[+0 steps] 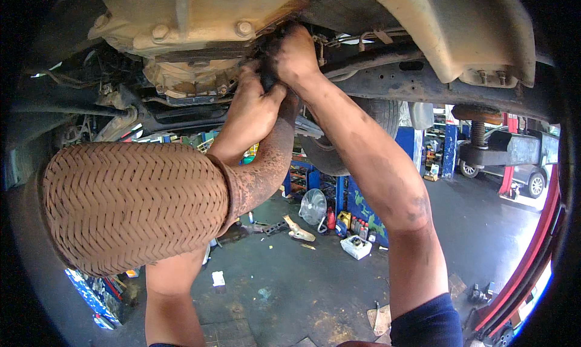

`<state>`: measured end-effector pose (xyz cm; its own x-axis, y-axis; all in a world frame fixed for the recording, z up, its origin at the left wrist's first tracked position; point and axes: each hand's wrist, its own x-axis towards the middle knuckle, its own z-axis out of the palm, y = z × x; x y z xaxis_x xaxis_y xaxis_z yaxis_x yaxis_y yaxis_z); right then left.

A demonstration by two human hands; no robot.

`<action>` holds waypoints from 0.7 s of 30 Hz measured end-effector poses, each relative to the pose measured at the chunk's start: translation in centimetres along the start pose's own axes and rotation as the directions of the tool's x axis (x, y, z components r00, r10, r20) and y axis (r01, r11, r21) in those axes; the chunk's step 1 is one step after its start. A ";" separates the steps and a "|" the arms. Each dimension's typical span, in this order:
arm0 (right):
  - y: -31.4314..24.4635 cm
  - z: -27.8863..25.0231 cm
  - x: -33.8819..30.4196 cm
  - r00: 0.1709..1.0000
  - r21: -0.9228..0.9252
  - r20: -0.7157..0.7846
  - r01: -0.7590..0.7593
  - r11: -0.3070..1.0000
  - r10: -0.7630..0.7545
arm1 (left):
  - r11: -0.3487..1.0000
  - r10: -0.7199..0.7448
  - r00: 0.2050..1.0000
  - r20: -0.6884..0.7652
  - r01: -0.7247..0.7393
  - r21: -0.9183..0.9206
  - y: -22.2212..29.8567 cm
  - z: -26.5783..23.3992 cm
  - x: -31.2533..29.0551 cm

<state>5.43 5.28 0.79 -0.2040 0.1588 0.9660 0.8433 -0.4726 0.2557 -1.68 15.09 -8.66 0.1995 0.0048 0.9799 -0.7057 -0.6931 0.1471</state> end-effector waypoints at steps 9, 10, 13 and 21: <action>-1.5 -3.4 0.2 0.976 -0.403 0.157 -0.077 0.912 0.152 | 0.908 0.048 0.884 0.466 0.156 -0.389 -3.2 -1.8 -3.7; -1.4 -3.4 0.2 0.954 -0.571 0.289 0.111 0.813 0.073 | 0.941 0.132 0.873 0.469 0.038 -0.336 -3.5 -1.9 -4.1; -0.5 -2.0 0.7 0.958 -0.403 0.207 -0.099 0.910 0.196 | 0.883 0.063 0.818 0.571 0.222 -0.415 -4.3 -2.0 -5.0; 3.8 12.5 5.0 0.976 -0.479 -0.012 -0.196 0.855 0.217 | 0.855 0.113 0.795 0.596 0.228 -0.466 -4.7 -2.0 -6.7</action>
<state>13.83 15.13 6.10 -0.0219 0.0416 0.9989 0.5230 -0.8510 0.0469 -1.06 19.79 -15.70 0.4845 -0.5041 0.7150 -0.8744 -0.2558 0.4122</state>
